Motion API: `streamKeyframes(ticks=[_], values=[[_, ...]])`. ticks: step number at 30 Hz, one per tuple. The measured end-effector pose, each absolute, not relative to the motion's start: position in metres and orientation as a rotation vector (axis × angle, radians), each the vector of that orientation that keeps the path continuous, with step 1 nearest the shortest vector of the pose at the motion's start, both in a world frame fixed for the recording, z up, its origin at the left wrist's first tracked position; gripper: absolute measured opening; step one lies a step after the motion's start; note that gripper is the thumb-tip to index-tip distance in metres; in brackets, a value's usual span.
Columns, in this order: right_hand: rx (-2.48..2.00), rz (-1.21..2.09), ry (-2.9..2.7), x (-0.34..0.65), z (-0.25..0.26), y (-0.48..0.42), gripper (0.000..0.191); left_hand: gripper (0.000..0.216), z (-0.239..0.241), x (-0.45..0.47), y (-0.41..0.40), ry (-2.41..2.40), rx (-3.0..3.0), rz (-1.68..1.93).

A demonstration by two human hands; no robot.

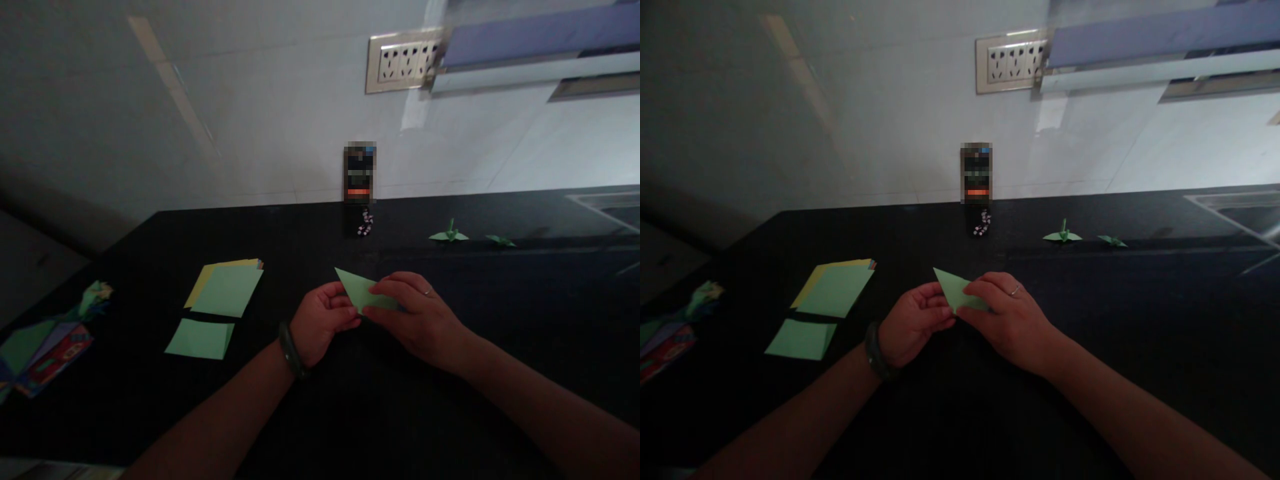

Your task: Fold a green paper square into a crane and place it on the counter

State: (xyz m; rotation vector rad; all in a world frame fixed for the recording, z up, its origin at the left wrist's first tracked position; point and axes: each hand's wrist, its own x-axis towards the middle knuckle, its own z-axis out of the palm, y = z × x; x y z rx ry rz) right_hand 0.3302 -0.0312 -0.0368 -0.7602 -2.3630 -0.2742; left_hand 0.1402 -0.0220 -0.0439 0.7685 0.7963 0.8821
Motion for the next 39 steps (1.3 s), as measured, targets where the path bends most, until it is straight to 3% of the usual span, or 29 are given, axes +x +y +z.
streamKeyframes(ticks=[7,14,22,31,39], values=[[-0.778,-0.155,-2.347,0.328,-0.04,-0.032,0.015,0.038,-0.048,0.143,-0.023,0.769,0.85,0.875],[-1.072,0.279,-1.992,0.321,-0.048,-0.035,0.001,0.034,-0.041,0.147,-0.026,0.861,0.938,0.858],[-1.238,0.718,-1.724,0.316,-0.05,-0.033,0.005,0.027,-0.043,0.151,-0.029,0.886,0.99,0.846],[-1.191,0.717,-1.664,0.315,-0.046,-0.035,0.006,0.015,-0.038,0.154,-0.033,0.998,1.072,0.745],[-1.193,0.75,-1.616,0.314,-0.044,-0.036,0.006,0.017,-0.037,0.155,-0.034,1.001,1.075,0.683]])
